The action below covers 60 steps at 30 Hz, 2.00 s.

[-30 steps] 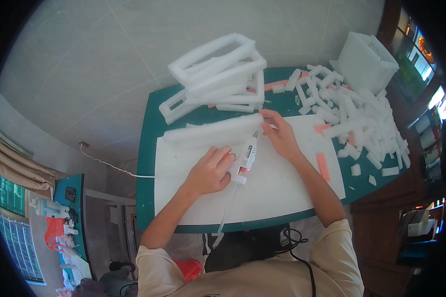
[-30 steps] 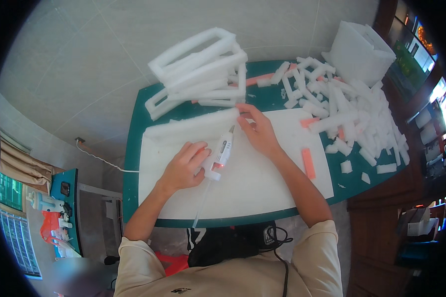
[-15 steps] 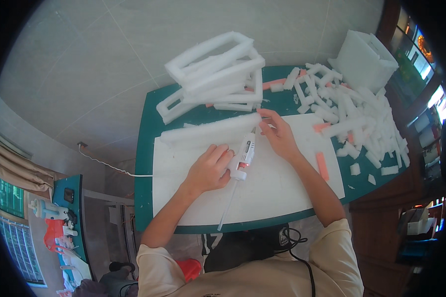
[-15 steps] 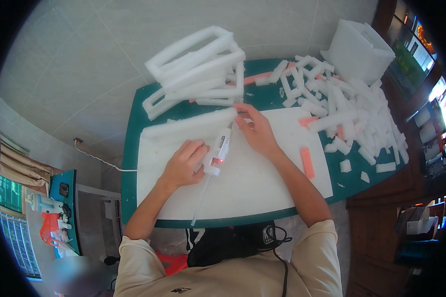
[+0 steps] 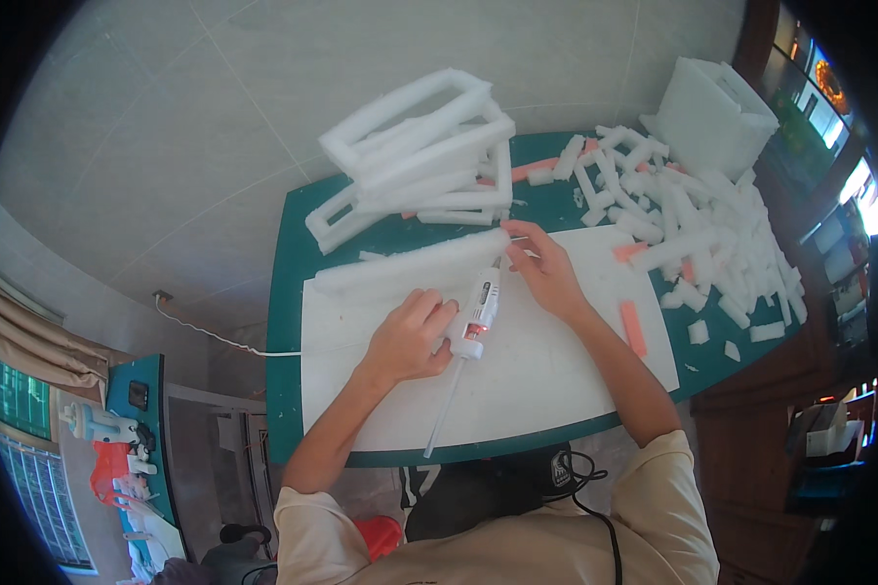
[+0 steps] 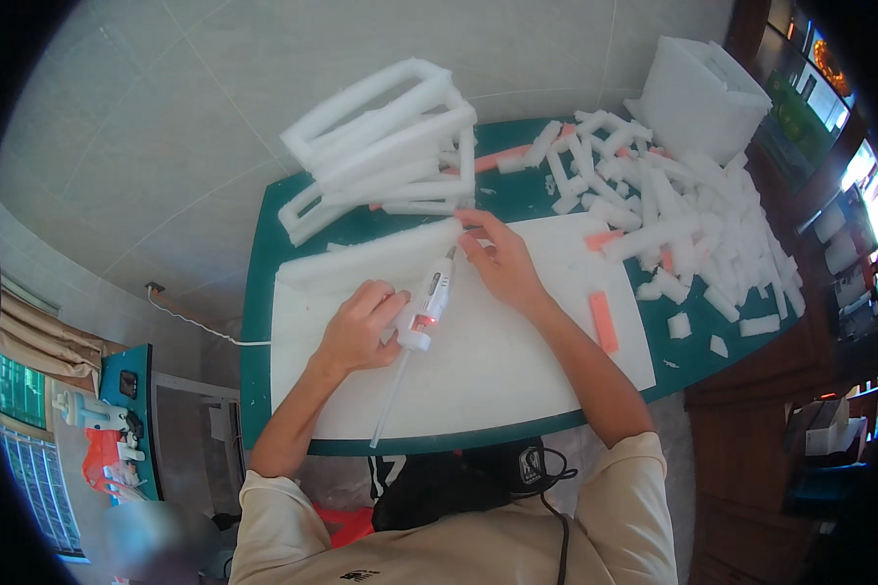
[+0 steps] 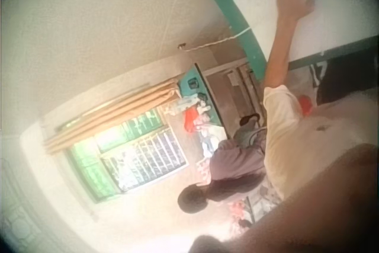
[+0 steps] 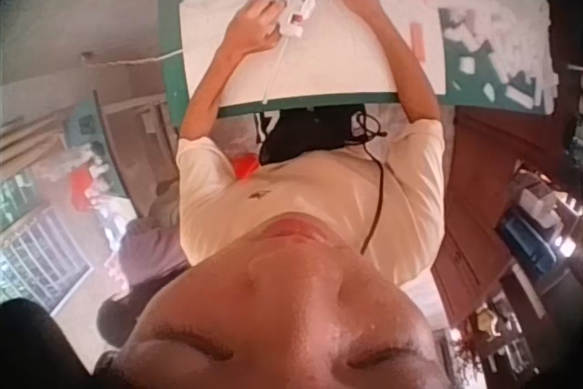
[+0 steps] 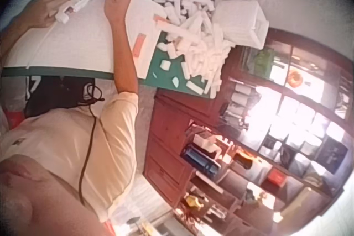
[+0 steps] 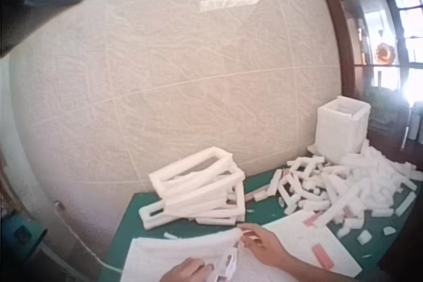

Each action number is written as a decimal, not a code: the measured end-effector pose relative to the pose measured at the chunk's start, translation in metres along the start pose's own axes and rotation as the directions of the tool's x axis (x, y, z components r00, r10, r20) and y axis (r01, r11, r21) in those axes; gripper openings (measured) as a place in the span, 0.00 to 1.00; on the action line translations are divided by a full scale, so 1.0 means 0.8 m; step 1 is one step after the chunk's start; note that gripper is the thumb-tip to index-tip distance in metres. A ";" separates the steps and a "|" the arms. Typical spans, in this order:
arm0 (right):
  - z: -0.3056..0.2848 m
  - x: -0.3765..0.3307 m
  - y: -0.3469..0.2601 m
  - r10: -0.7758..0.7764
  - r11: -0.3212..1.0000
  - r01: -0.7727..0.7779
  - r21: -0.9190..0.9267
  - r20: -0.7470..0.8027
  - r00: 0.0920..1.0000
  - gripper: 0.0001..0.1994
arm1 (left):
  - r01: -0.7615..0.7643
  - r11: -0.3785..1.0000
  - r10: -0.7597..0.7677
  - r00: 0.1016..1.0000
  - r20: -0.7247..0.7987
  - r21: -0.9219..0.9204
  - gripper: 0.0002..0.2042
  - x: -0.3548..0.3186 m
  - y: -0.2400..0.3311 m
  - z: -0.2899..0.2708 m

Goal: Using a hot glue gun to assemble foam structures by applying glue to white foam strips and attaching them together.

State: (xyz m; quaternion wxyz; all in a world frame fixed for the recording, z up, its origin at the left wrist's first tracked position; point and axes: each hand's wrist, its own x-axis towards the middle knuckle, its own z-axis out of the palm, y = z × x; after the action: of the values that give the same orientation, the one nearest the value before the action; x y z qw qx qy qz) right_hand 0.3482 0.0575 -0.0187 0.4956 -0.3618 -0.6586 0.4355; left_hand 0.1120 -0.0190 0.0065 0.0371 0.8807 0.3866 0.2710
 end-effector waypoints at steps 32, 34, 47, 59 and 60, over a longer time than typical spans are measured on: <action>0.001 0.000 0.001 0.004 1.000 -0.004 0.001 0.005 1.000 0.16 | -0.064 0.990 0.072 0.996 -0.055 0.128 0.22 0.004 -0.005 -0.001; 0.001 -0.001 0.000 0.007 1.000 -0.007 0.001 0.004 1.000 0.16 | -0.059 0.991 0.067 0.996 -0.062 0.121 0.22 0.004 -0.005 0.000; 0.002 0.000 -0.001 -0.015 1.000 0.015 0.023 -0.001 1.000 0.15 | -0.099 0.989 0.107 0.992 -0.070 0.109 0.26 0.000 -0.004 -0.003; 0.002 -0.003 -0.021 0.082 0.997 -0.082 0.013 0.004 0.997 0.14 | -0.113 0.986 0.123 0.990 -0.075 0.125 0.25 -0.005 0.000 -0.004; 0.002 -0.002 -0.021 0.081 0.997 -0.082 0.012 0.004 0.997 0.14 | -0.111 0.986 0.121 0.990 -0.076 0.126 0.25 -0.005 -0.001 -0.004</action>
State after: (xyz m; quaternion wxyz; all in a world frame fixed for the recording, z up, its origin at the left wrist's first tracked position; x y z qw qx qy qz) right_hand 0.3461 0.0496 -0.0042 0.4785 -0.3844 -0.6415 0.4601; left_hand 0.1076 -0.0221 0.0070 -0.0484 0.8904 0.3516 0.2850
